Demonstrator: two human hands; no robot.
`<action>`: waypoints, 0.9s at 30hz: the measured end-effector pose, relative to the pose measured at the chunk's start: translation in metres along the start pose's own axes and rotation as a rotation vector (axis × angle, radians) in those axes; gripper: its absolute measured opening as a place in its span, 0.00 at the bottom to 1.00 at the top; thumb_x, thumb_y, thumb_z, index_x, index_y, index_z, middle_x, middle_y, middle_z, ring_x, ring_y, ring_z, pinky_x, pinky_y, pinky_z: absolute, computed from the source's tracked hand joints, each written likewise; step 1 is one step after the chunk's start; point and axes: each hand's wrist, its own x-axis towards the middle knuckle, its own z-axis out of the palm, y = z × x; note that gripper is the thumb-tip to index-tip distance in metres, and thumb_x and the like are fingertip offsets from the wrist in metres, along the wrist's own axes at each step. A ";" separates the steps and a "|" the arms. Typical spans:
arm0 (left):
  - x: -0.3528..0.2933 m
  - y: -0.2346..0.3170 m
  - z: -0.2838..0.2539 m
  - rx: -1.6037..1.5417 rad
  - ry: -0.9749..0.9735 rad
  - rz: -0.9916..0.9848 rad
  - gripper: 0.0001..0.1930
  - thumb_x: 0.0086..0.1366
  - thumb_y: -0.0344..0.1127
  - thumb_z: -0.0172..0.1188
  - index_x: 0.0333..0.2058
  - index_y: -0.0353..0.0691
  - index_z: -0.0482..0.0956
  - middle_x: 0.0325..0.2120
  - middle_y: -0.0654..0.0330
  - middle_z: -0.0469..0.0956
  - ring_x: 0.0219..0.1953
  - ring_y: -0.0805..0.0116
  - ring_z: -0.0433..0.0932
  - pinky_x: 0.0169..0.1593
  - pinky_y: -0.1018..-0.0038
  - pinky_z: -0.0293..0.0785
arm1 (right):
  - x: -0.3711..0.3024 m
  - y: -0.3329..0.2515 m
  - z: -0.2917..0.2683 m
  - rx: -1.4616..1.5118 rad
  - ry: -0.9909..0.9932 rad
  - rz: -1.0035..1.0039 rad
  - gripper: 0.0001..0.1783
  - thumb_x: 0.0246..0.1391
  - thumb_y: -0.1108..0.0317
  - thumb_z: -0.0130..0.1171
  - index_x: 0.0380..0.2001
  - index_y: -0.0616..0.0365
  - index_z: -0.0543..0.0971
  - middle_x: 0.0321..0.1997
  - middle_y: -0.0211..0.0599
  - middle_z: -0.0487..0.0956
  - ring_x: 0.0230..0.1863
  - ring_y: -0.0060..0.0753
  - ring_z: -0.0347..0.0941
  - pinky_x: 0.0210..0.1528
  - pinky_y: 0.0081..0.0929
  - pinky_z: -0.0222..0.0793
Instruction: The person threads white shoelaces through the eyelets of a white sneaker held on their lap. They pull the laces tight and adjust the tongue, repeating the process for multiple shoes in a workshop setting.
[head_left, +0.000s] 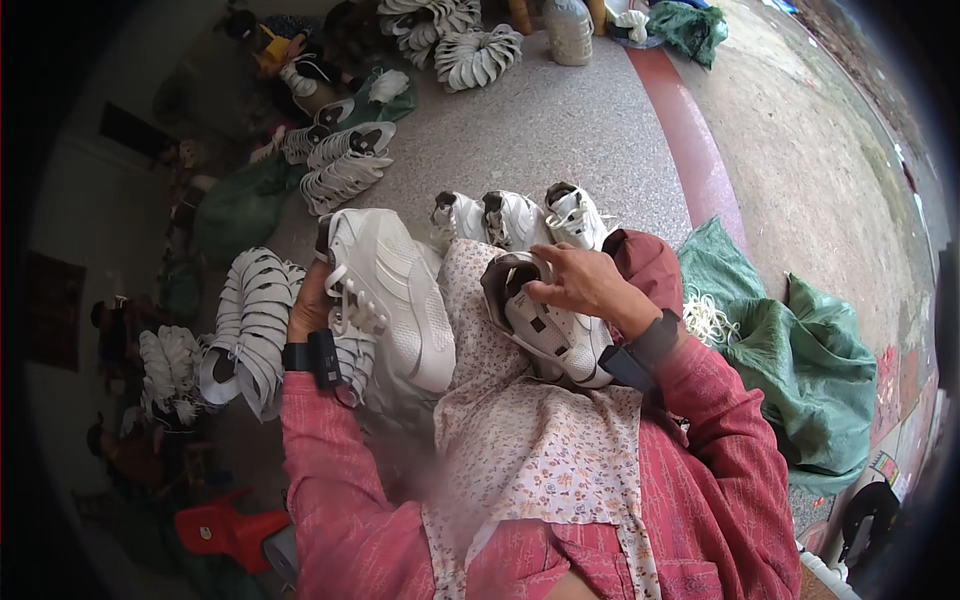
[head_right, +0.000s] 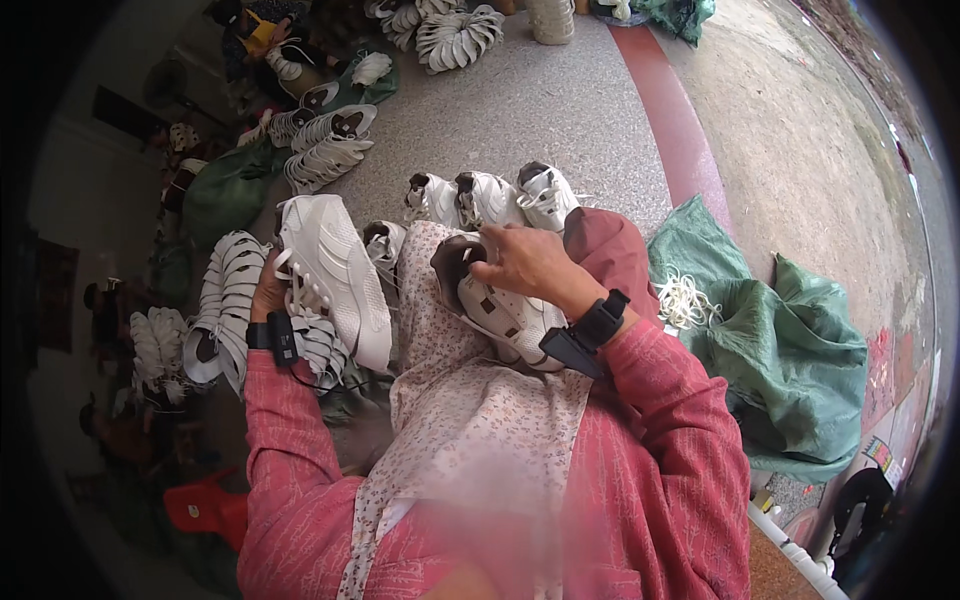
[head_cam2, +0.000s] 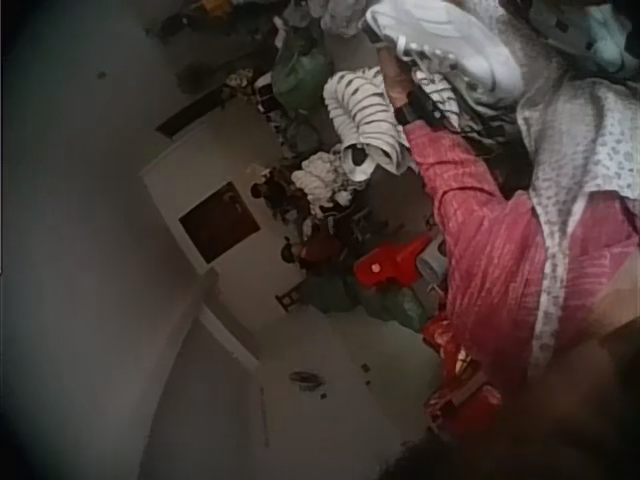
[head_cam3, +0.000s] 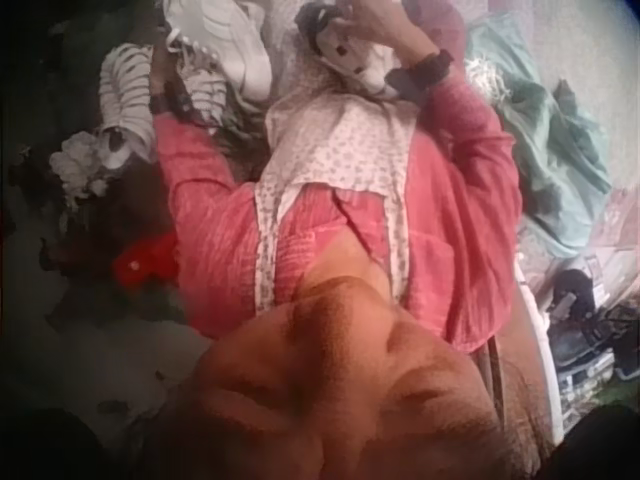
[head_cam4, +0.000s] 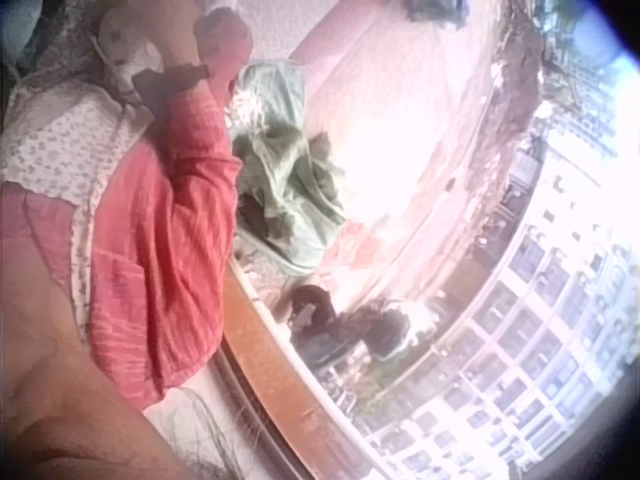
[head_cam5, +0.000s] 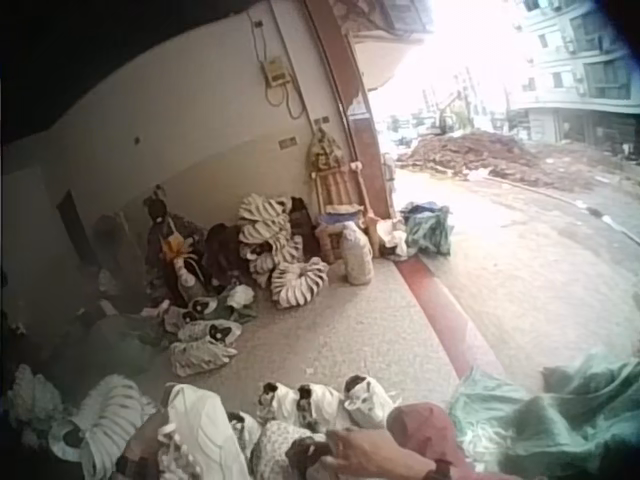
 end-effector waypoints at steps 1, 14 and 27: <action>0.001 -0.002 -0.015 0.088 0.047 0.002 0.25 0.70 0.48 0.56 0.59 0.41 0.71 0.48 0.62 0.79 0.47 0.70 0.77 0.51 0.73 0.75 | 0.000 0.001 -0.004 0.077 -0.002 0.054 0.28 0.54 0.55 0.57 0.55 0.57 0.79 0.42 0.49 0.84 0.41 0.48 0.82 0.47 0.40 0.76; 0.013 0.037 -0.038 -0.352 -0.575 -0.321 0.29 0.72 0.49 0.56 0.62 0.34 0.66 0.55 0.51 0.75 0.52 0.57 0.78 0.54 0.59 0.77 | -0.084 0.030 -0.090 1.409 0.860 -0.187 0.22 0.65 0.60 0.55 0.57 0.59 0.75 0.58 0.55 0.76 0.47 0.36 0.77 0.45 0.29 0.76; 0.102 -0.113 0.219 0.788 -0.535 0.119 0.21 0.68 0.51 0.58 0.53 0.46 0.82 0.46 0.55 0.84 0.46 0.62 0.83 0.52 0.69 0.75 | -0.069 0.070 -0.023 1.498 0.534 0.095 0.25 0.70 0.57 0.46 0.61 0.64 0.69 0.50 0.37 0.81 0.45 0.30 0.79 0.48 0.26 0.76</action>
